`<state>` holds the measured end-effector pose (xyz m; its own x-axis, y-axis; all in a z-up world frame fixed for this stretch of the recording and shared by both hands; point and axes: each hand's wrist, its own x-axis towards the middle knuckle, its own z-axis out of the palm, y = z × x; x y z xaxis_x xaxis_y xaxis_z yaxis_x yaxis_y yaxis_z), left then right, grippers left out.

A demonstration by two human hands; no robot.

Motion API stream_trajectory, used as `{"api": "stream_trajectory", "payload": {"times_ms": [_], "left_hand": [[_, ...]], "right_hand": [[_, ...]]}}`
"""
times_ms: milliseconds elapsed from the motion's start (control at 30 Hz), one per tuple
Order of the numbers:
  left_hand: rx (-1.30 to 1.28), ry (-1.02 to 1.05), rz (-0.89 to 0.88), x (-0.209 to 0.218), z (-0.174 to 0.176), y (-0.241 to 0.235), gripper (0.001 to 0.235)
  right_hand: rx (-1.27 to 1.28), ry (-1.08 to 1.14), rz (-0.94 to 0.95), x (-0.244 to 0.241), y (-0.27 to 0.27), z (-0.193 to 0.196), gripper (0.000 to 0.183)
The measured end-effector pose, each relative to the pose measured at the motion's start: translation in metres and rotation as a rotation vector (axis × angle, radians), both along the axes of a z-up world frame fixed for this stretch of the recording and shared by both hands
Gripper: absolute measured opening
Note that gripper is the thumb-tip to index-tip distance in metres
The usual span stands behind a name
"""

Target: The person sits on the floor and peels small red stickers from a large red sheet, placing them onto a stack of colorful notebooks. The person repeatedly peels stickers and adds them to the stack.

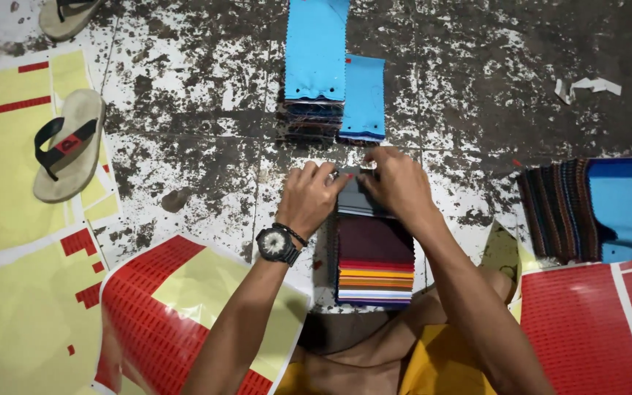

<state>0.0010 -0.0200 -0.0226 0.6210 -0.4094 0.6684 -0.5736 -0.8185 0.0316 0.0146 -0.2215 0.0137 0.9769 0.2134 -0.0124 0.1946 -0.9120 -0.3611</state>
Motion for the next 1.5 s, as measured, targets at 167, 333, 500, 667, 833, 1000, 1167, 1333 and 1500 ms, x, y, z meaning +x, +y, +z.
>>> {"api": "stream_trajectory", "payload": {"times_ms": [167, 333, 500, 667, 833, 1000, 1167, 1333, 1500], "left_hand": [[-0.087, 0.103, -0.05, -0.001, -0.003, 0.005, 0.027], [-0.406, 0.329, -0.034, -0.007, 0.006, 0.009, 0.028], [-0.659, 0.461, -0.028, 0.003, 0.001, 0.016, 0.027], [-0.702, 0.518, -0.034, 0.003, 0.002, 0.015, 0.025], [-0.743, 0.529, -0.051, 0.007, 0.003, 0.012, 0.024], [-0.815, 0.564, -0.025, 0.009, -0.003, 0.015, 0.026], [-0.959, 0.652, 0.0, 0.006, 0.017, 0.006, 0.024], [-1.129, 0.787, -0.017, 0.012, 0.034, -0.011, 0.02], [-1.119, 0.827, 0.026, 0.007, 0.051, -0.034, 0.018]], "right_hand": [[-0.065, -0.144, 0.082, -0.003, -0.001, 0.001, 0.018], [-0.013, -0.277, 0.126, 0.008, -0.006, -0.036, 0.01], [0.02, -0.397, 0.219, 0.015, -0.007, -0.037, 0.016], [0.001, -0.433, 0.229, 0.009, -0.002, -0.018, 0.008], [-0.024, -0.461, 0.195, 0.009, -0.001, -0.03, 0.008], [0.206, -0.116, 0.264, -0.005, -0.004, 0.009, 0.008], [0.186, 0.058, 0.351, -0.003, 0.0, 0.011, 0.01], [0.39, 0.232, 0.347, -0.026, 0.013, 0.075, 0.012], [0.621, 0.307, 0.268, -0.029, 0.015, 0.077, 0.017]]}}
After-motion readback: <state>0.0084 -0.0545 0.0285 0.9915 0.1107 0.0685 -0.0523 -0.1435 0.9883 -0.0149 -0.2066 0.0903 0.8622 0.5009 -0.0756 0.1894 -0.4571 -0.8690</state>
